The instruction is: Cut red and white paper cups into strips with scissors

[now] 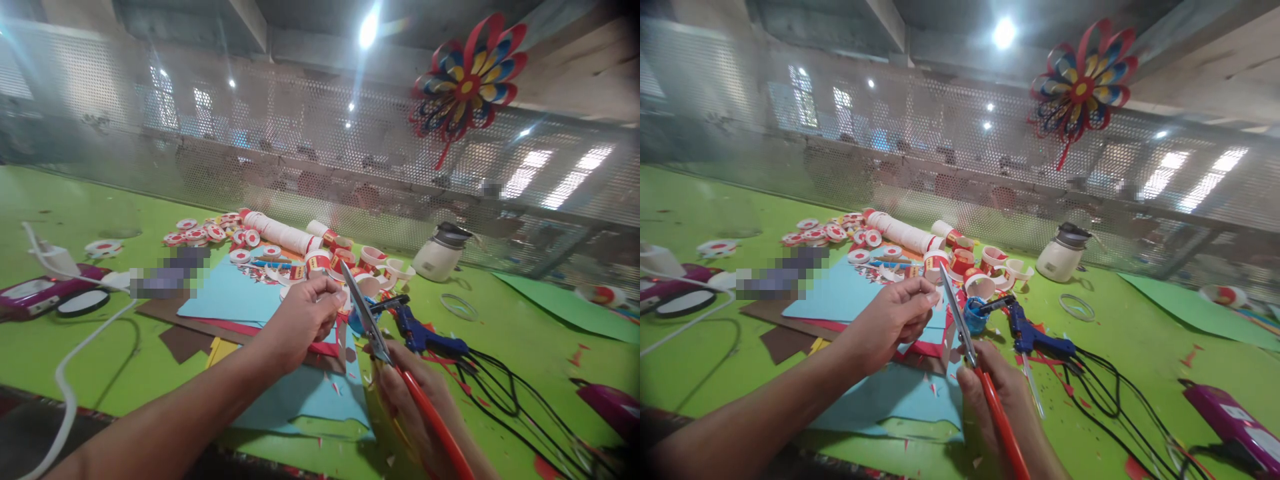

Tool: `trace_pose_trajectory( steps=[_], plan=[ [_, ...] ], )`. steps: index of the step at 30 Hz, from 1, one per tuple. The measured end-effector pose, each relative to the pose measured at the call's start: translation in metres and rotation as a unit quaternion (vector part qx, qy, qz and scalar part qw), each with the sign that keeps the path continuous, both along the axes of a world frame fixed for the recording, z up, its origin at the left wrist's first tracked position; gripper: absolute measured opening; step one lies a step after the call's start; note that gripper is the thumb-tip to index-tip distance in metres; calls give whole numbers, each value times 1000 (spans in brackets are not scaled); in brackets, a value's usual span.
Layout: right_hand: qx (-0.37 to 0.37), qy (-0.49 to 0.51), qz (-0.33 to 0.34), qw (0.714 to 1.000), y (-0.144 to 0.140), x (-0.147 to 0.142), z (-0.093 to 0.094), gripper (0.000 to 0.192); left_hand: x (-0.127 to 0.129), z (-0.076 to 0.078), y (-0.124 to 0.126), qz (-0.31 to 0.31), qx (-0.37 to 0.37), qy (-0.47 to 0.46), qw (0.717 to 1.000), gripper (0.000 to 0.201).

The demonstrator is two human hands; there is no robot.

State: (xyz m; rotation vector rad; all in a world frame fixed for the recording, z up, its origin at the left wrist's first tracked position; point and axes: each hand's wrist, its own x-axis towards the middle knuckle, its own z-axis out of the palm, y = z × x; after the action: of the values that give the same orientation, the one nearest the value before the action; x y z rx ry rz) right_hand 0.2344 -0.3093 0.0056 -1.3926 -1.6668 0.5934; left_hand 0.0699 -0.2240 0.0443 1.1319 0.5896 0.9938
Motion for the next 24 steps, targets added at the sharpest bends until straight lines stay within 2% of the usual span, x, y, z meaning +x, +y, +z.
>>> trace_pose_trajectory(
  steps=[5,9,13,17,21,24],
  plan=[
    [-17,-40,-4,999,1,5,-1,39,0,-2,1,4,4,0,1000,16],
    [-33,-110,3,993,5,12,-6,40,0,-2,1,8,6,4,1000,18],
    [-56,-191,-28,980,5,14,-6,44,0,-2,1,25,23,18,999,19],
    [-78,-259,-41,962,0,15,1,38,1,-3,3,40,41,33,998,18],
    [-94,-351,-49,930,-1,19,2,33,1,-4,5,41,48,31,998,16],
    [-98,-403,-26,910,-1,21,-2,34,2,-5,6,40,49,36,997,14]
  ],
)
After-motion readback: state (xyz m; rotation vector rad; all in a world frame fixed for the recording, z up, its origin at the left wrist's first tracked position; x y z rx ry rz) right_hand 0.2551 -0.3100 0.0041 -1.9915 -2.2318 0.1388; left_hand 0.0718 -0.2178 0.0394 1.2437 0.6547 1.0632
